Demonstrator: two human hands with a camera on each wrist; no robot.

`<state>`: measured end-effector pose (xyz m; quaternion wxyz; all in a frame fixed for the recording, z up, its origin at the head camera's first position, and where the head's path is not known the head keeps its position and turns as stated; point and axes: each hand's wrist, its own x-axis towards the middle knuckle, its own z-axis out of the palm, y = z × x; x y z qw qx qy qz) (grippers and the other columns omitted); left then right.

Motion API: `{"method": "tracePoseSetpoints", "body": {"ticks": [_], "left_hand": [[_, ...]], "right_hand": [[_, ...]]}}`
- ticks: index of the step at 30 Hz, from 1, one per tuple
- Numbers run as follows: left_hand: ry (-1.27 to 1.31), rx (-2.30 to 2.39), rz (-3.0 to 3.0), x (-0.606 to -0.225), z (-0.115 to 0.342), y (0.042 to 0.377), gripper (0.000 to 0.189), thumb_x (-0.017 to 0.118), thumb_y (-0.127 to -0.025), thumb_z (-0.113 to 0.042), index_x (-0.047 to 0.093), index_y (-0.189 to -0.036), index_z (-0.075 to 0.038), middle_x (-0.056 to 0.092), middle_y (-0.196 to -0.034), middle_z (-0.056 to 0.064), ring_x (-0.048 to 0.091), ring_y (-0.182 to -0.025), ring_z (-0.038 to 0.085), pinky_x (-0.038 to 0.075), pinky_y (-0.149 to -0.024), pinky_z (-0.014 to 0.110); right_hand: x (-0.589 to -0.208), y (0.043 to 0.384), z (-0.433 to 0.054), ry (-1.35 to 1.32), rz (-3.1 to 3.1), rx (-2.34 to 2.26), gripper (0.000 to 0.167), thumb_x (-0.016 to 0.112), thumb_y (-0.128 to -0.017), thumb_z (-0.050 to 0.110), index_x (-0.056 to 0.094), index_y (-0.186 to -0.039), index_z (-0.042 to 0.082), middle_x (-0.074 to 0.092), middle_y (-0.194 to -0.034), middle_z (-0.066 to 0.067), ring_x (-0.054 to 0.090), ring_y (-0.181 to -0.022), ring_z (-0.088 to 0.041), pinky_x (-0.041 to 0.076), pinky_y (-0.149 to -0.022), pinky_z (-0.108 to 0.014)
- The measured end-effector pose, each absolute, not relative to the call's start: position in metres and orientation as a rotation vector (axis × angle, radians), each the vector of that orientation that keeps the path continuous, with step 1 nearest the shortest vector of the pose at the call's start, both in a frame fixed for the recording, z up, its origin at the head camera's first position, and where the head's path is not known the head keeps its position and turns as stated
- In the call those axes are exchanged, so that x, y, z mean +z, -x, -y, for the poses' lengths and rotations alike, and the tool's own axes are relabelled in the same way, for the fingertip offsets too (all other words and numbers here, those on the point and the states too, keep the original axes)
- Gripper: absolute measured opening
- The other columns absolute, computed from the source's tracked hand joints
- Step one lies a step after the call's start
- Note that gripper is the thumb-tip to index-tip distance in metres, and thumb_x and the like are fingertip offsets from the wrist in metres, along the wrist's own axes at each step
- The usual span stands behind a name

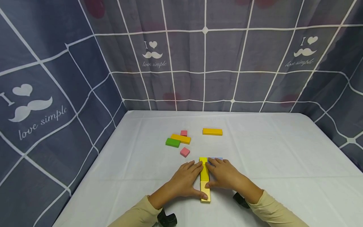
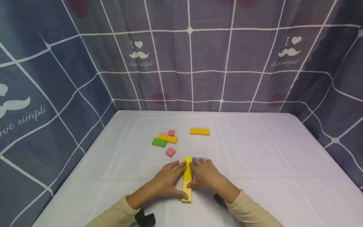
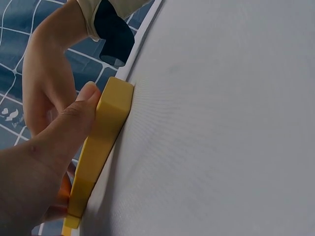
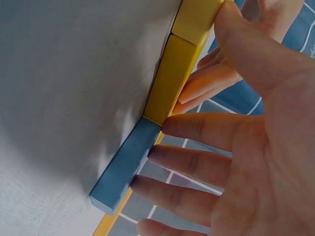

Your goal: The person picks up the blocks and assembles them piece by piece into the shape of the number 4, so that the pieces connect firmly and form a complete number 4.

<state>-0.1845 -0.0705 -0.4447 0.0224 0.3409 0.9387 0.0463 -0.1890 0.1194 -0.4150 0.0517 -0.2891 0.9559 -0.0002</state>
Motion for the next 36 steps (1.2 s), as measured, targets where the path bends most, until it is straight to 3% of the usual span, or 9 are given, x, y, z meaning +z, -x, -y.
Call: {"method": "tracePoseSetpoints", "body": {"ticks": [20,24,30,36], "left_hand": [[-1.055,0.126,-2.915,-0.443,0.071,0.184,0.103,0.050,-0.065,-0.080,0.034,-0.142,-0.014,0.029,-0.149,-0.001,0.031,-0.134,0.025,0.027,-0.109,0.042],[-1.060,0.111,-2.916,-0.443,0.071,0.184,0.103,0.050,-0.065,-0.081,0.033,-0.142,-0.014,0.029,-0.149,-0.001,0.031,-0.134,0.025,0.028,-0.108,0.041],[-1.054,0.115,-2.911,-0.444,0.070,0.184,0.103,0.050,-0.065,-0.081,0.034,-0.142,-0.014,0.028,-0.149,-0.002,0.032,-0.134,0.025,0.029,-0.108,0.041],[-1.059,0.126,-2.910,-0.444,0.070,0.184,0.103,0.050,-0.064,-0.081,0.034,-0.141,-0.013,0.029,-0.149,-0.001,0.033,-0.133,0.026,0.029,-0.107,0.042]], "right_hand": [[-0.410,0.190,-0.119,0.884,-2.881,-0.040,0.080,0.062,-0.075,0.057,0.048,-0.130,0.002,0.043,-0.138,-0.015,0.043,-0.124,-0.035,0.035,-0.097,-0.055],[-0.408,0.193,-0.122,0.888,-2.873,-0.082,0.068,0.063,-0.079,0.048,0.051,-0.128,0.003,0.047,-0.135,-0.014,0.045,-0.122,-0.033,0.037,-0.096,-0.053],[-0.406,0.197,-0.127,0.907,-2.868,-0.179,0.039,0.055,-0.091,0.019,0.053,-0.125,0.001,0.051,-0.131,-0.014,0.049,-0.118,-0.034,0.042,-0.092,-0.052],[-0.404,0.198,-0.130,0.939,-2.852,-0.261,0.033,0.052,-0.091,0.009,0.055,-0.122,-0.001,0.052,-0.128,-0.016,0.051,-0.115,-0.035,0.043,-0.091,-0.051]]}}
